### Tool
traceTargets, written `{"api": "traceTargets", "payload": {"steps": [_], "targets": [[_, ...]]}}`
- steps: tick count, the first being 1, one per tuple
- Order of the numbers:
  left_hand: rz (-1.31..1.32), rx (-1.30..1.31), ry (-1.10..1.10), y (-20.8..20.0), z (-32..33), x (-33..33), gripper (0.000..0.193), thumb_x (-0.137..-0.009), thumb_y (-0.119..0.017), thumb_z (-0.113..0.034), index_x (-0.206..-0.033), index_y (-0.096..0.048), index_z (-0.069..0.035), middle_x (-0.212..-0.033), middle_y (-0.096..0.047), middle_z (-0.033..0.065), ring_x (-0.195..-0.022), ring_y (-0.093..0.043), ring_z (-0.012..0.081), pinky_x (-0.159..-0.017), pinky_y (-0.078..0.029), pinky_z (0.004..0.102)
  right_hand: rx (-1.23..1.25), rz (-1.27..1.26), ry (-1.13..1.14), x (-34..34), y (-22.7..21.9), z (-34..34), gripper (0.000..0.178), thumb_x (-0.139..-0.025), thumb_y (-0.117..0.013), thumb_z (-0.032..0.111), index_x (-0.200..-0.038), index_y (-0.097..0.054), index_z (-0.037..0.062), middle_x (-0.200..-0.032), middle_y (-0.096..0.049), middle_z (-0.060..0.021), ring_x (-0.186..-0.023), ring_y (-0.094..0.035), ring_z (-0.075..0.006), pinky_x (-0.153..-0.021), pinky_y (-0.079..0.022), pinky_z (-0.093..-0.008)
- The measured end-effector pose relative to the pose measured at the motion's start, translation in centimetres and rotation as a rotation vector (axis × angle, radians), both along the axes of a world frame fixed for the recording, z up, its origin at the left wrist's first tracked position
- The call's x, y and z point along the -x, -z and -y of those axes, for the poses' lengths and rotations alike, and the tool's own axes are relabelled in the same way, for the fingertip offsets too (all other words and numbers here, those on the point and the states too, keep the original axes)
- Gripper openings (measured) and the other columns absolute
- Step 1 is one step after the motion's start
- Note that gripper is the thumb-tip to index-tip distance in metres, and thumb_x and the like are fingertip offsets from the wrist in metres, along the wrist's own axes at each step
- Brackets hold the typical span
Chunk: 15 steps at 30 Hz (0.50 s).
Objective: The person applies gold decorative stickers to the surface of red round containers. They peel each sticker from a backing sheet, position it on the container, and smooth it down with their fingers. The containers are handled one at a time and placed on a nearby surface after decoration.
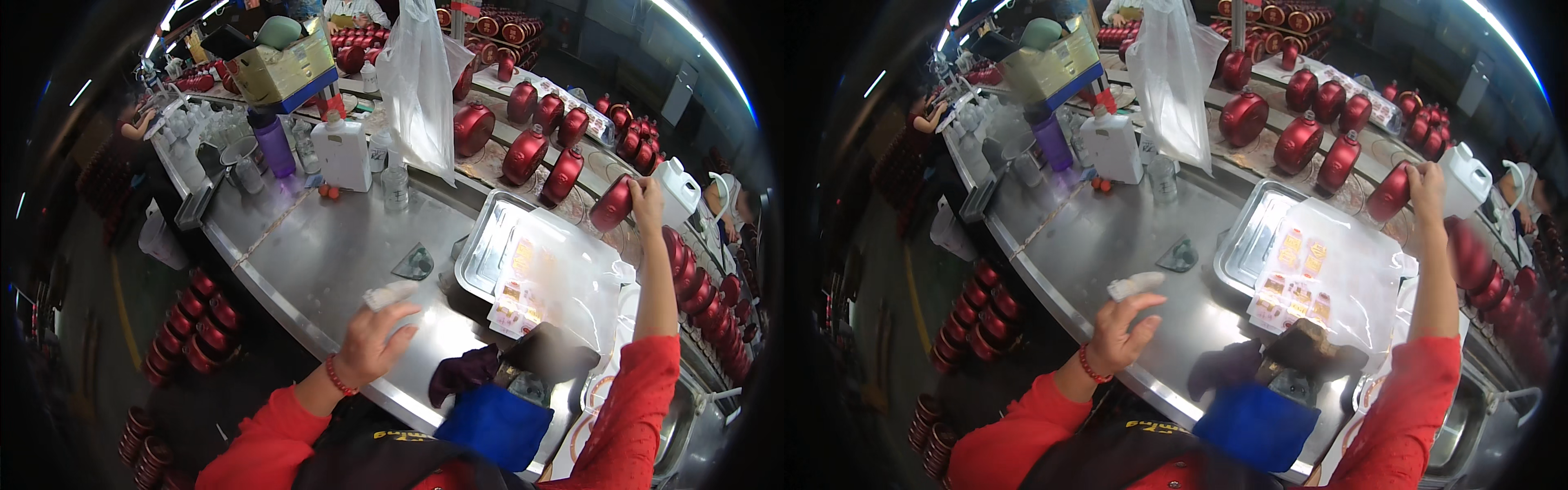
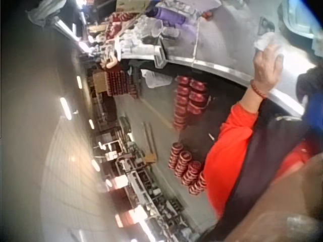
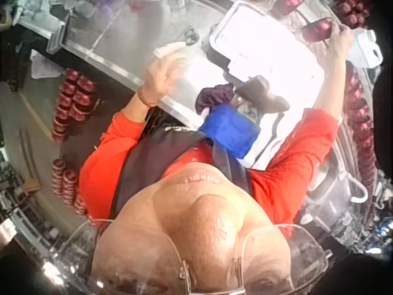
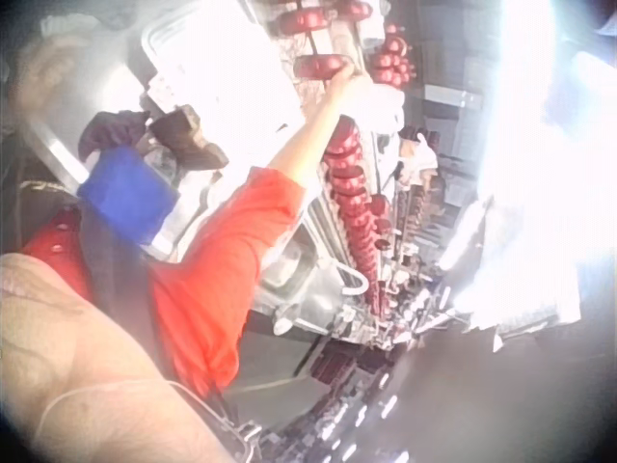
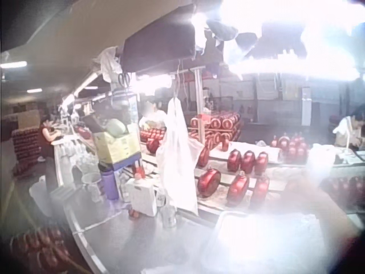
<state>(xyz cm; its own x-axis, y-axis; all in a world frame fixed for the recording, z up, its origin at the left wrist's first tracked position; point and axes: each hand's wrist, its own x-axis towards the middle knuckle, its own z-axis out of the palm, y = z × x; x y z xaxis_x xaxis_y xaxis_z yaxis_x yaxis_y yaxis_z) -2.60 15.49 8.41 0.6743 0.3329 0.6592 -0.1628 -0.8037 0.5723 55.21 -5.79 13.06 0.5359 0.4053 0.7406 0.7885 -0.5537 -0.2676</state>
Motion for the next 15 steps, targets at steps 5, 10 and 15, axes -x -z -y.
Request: {"api": "traceTargets", "payload": {"steps": [5,10,15], "targets": [[0.036,0.351,0.298,-0.4,2.2,-5.9,0.037,-0.098,-0.070,-0.017,-0.131,-0.061,-0.002,-0.123,-0.067,0.0159,-0.105,-0.068,0.0259,-0.090,-0.055,0.0345,-0.053,-0.209,-0.410,13.4,-11.4,8.9,0.020,-0.102,-0.065,0.015,-0.113,-0.068,-0.0009,-0.104,-0.066,-0.0039,-0.101,-0.061,-0.0134,-0.093,-0.046,-0.0263],[-0.014,0.864,0.953,-2.2,5.9,-11.6,0.074,-0.102,-0.067,-0.040,-0.153,-0.035,0.002,-0.141,-0.055,0.0158,-0.128,-0.057,0.0213,-0.112,-0.044,0.0368,-0.242,-0.758,-0.854,28.0,-12.8,12.5,0.032,-0.108,-0.050,0.017,-0.129,-0.062,-0.0048,-0.127,-0.068,-0.0151,-0.108,-0.069,-0.0187,-0.096,-0.055,-0.0305],[-0.299,1.375,1.294,-0.6,11.0,-8.2,0.073,-0.088,-0.080,-0.021,-0.148,-0.045,0.002,-0.136,-0.061,0.0120,-0.125,-0.059,0.0199,-0.109,-0.047,0.0344,-0.322,-1.054,-0.979,36.8,-1.8,12.4,0.031,-0.098,-0.064,0.022,-0.112,-0.067,-0.0052,-0.117,-0.066,-0.0160,-0.120,-0.061,-0.0256,-0.107,-0.046,-0.0373]]}}
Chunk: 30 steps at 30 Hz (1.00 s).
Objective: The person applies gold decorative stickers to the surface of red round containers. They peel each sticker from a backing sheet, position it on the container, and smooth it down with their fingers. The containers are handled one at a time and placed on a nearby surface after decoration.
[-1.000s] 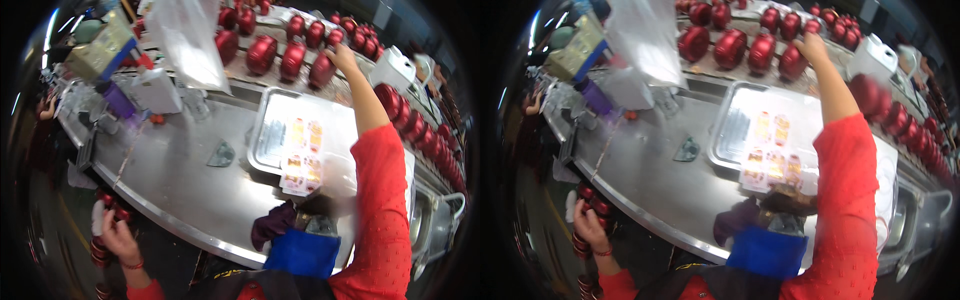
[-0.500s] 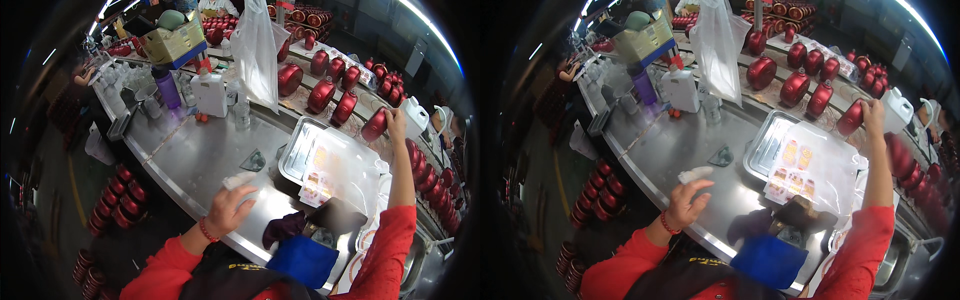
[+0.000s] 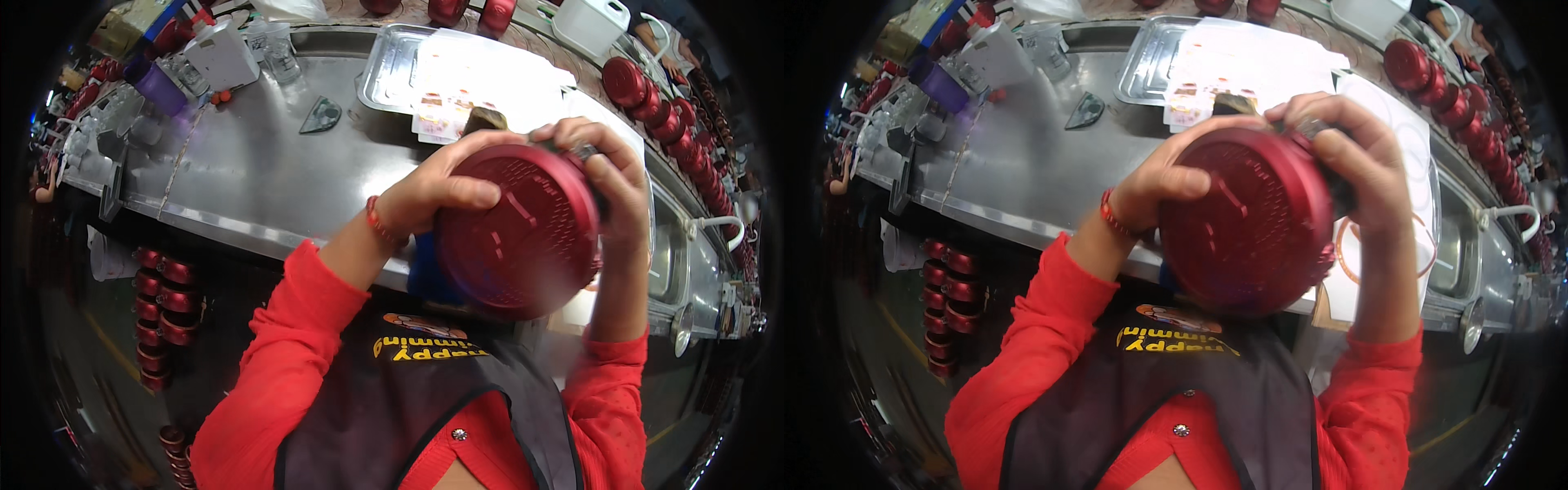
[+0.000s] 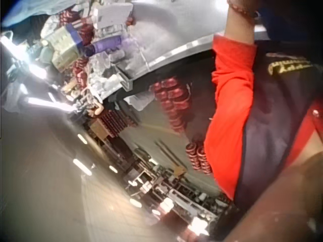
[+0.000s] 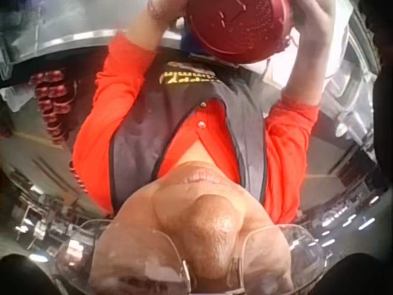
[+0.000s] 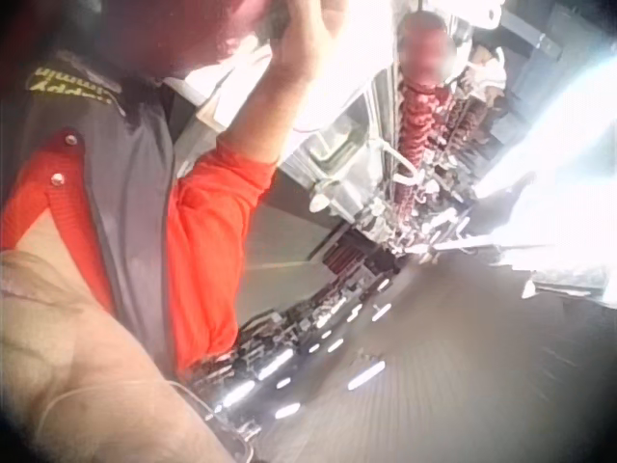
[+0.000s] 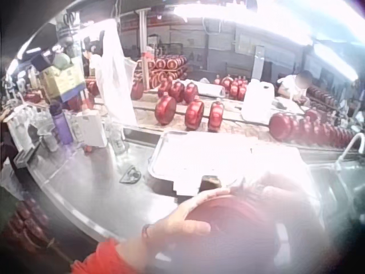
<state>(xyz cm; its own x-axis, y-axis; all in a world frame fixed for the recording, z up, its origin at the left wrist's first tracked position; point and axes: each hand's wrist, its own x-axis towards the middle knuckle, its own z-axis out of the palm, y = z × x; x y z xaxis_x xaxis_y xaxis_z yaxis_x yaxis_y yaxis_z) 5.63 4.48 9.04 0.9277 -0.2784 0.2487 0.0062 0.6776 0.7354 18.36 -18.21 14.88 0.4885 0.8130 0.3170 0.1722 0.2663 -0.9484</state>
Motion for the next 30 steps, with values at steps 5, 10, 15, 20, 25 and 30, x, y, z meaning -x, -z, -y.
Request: {"api": "traceTargets", "payload": {"steps": [5,10,15,20,25,30], "targets": [[-0.250,-0.177,-0.391,3.0,2.1,2.6,0.061,-0.089,-0.082,-0.022,-0.135,-0.052,0.004,-0.125,-0.066,0.0133,-0.113,-0.064,0.0173,-0.101,-0.053,0.0339,0.341,0.233,0.253,0.5,2.4,1.9,0.039,-0.102,-0.067,0.033,-0.129,-0.065,0.0044,-0.116,-0.068,-0.0061,-0.091,-0.065,-0.0107,-0.080,-0.055,-0.0256],[-0.208,-0.347,-0.624,4.8,3.2,0.5,0.062,-0.090,-0.081,-0.028,-0.133,-0.051,0.006,-0.124,-0.065,0.0152,-0.113,-0.064,0.0188,-0.100,-0.052,0.0335,0.466,0.567,0.430,-5.3,1.9,3.3,0.034,-0.106,-0.057,0.019,-0.137,-0.064,0.0055,-0.125,-0.066,-0.0062,-0.090,-0.062,-0.0106,-0.073,-0.053,-0.0237],[-0.175,-0.548,-0.705,5.5,3.2,0.7,0.067,-0.093,-0.078,-0.035,-0.137,-0.049,0.007,-0.125,-0.064,0.0193,-0.115,-0.064,0.0229,-0.103,-0.050,0.0366,0.777,1.143,0.260,-13.4,6.7,-5.3,0.042,-0.100,-0.053,0.000,-0.138,-0.066,0.0135,-0.142,-0.056,-0.0163,-0.119,-0.061,-0.0324,-0.101,-0.051,-0.0387],[-0.166,-0.654,-0.710,5.6,2.9,1.1,0.073,-0.092,-0.079,-0.041,-0.141,-0.048,0.004,-0.130,-0.062,0.0205,-0.121,-0.061,0.0270,-0.106,-0.047,0.0389,0.941,1.173,0.103,-15.0,9.3,-11.6,0.048,-0.100,-0.052,-0.001,-0.138,-0.068,0.0211,-0.151,-0.049,-0.0142,-0.129,-0.056,-0.0333,-0.110,-0.047,-0.0418],[-0.154,-0.638,-0.648,5.3,2.5,1.0,0.073,-0.091,-0.080,-0.037,-0.142,-0.046,0.003,-0.133,-0.061,0.0209,-0.125,-0.060,0.0271,-0.108,-0.046,0.0392,1.198,1.143,0.183,-15.1,7.5,-7.1,0.041,-0.099,-0.055,0.005,-0.131,-0.074,0.0229,-0.153,-0.049,-0.0098,-0.140,-0.049,-0.0283,-0.113,-0.046,-0.0419],[-0.177,-0.567,-0.584,5.3,2.4,0.8,0.071,-0.092,-0.080,-0.032,-0.143,-0.045,0.004,-0.134,-0.060,0.0204,-0.126,-0.059,0.0269,-0.109,-0.045,0.0399,1.275,1.166,0.402,-15.0,6.0,-3.7,0.039,-0.101,-0.053,0.010,-0.132,-0.073,0.0221,-0.153,-0.050,-0.0107,-0.137,-0.051,-0.0286,-0.113,-0.046,-0.0406]]}}
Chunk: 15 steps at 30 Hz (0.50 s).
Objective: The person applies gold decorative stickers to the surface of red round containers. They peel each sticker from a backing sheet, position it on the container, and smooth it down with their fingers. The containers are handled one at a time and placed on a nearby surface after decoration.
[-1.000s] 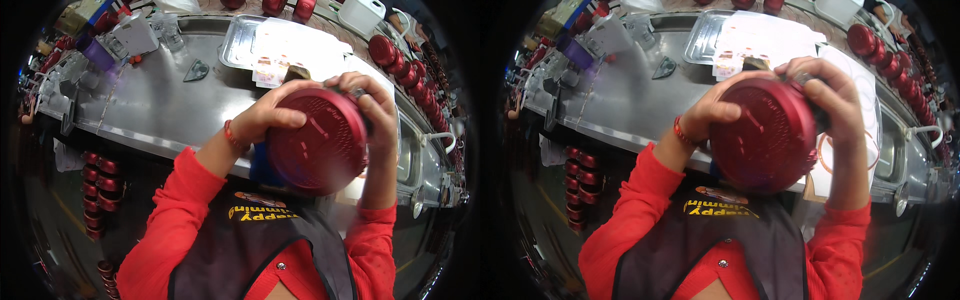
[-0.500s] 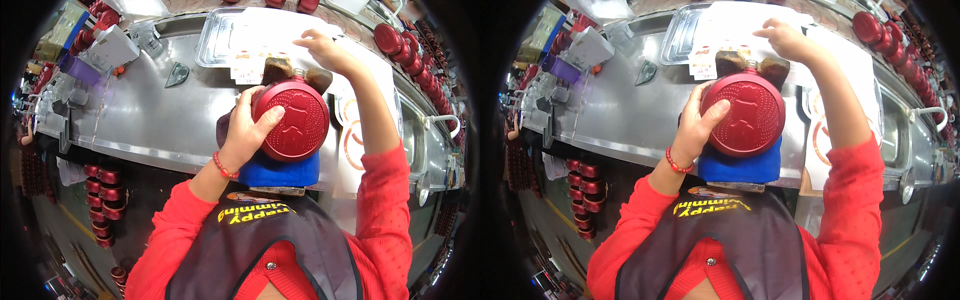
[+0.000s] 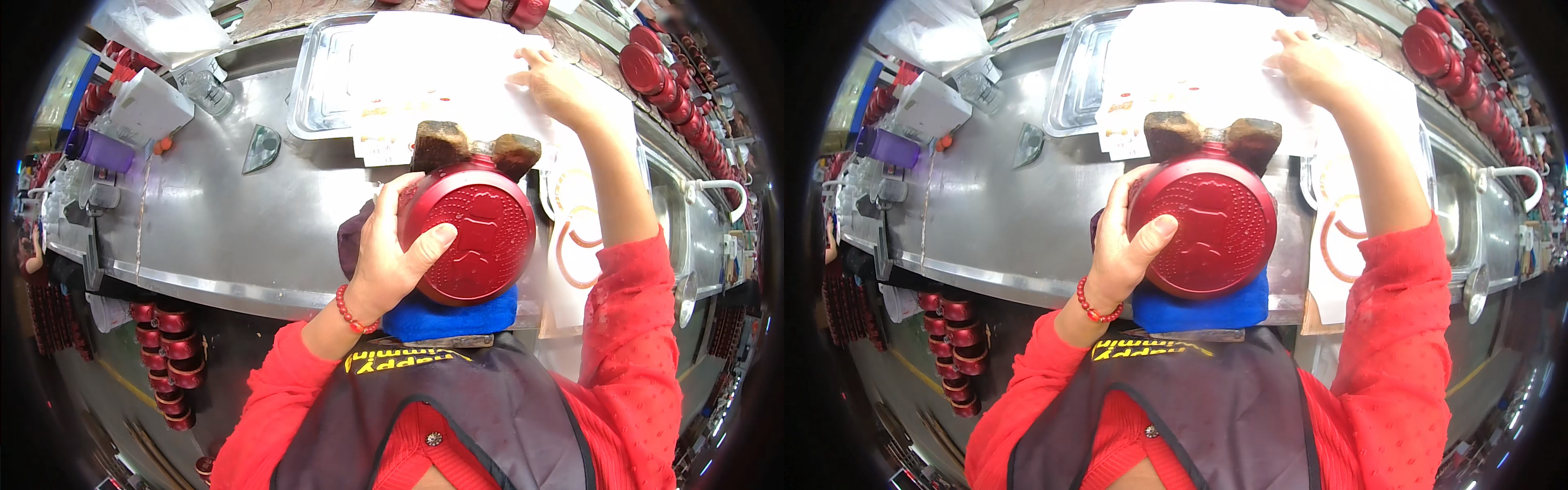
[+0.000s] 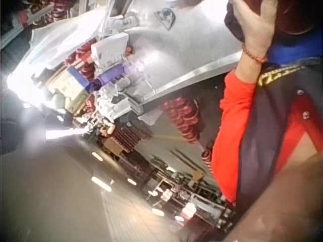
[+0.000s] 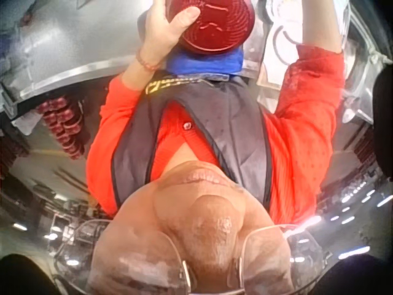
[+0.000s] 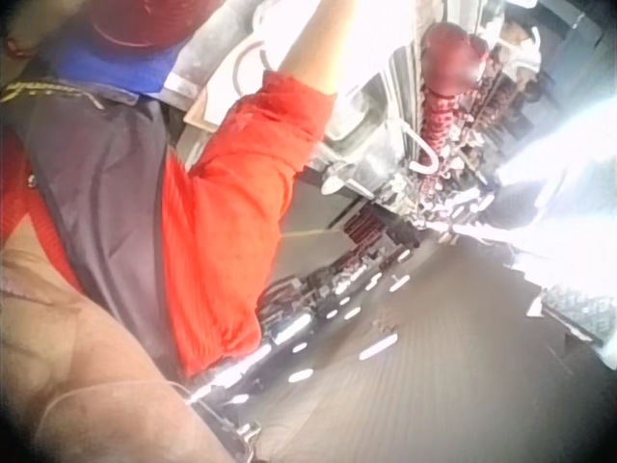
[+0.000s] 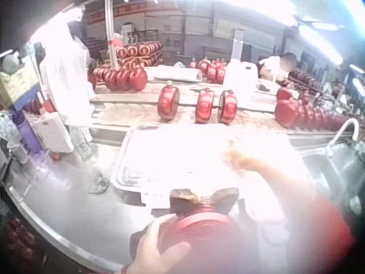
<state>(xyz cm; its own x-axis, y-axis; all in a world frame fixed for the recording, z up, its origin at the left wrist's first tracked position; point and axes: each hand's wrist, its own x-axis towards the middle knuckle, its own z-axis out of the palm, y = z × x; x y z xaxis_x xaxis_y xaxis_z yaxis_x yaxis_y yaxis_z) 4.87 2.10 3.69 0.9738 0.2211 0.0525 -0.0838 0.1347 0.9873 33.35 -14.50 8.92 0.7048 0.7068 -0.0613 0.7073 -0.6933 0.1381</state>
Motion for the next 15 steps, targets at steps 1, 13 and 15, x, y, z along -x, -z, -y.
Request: {"api": "traceTargets", "payload": {"steps": [1,13,15], "targets": [[0.015,-0.017,0.000,0.0,0.0,0.0,0.071,-0.092,-0.079,-0.031,-0.143,-0.044,0.005,-0.136,-0.059,0.0206,-0.127,-0.058,0.0262,-0.110,-0.045,0.0397,-0.091,0.005,-0.065,0.3,0.3,-0.4,0.039,-0.100,-0.054,0.010,-0.133,-0.072,0.0221,-0.153,-0.049,-0.0106,-0.137,-0.052,-0.0286,-0.113,-0.046,-0.0405],[0.012,-0.088,-0.045,0.3,0.0,0.0,0.070,-0.092,-0.080,-0.033,-0.141,-0.047,0.004,-0.133,-0.060,0.0204,-0.125,-0.059,0.0256,-0.109,-0.046,0.0385,0.108,0.029,-0.096,-1.7,0.9,-2.1,0.050,-0.093,-0.058,-0.003,-0.131,-0.073,0.0266,-0.149,-0.054,-0.0083,-0.137,-0.051,-0.0282,-0.112,-0.046,-0.0392],[0.010,-0.053,-0.033,0.4,0.0,-0.1,0.070,-0.092,-0.080,-0.033,-0.142,-0.047,0.004,-0.134,-0.060,0.0205,-0.126,-0.058,0.0258,-0.110,-0.045,0.0386,0.138,0.025,-0.003,-2.2,0.4,-0.1,0.050,-0.092,-0.057,-0.005,-0.129,-0.075,0.0232,-0.146,-0.056,-0.0084,-0.136,-0.051,-0.0286,-0.111,-0.047,-0.0392]]}}
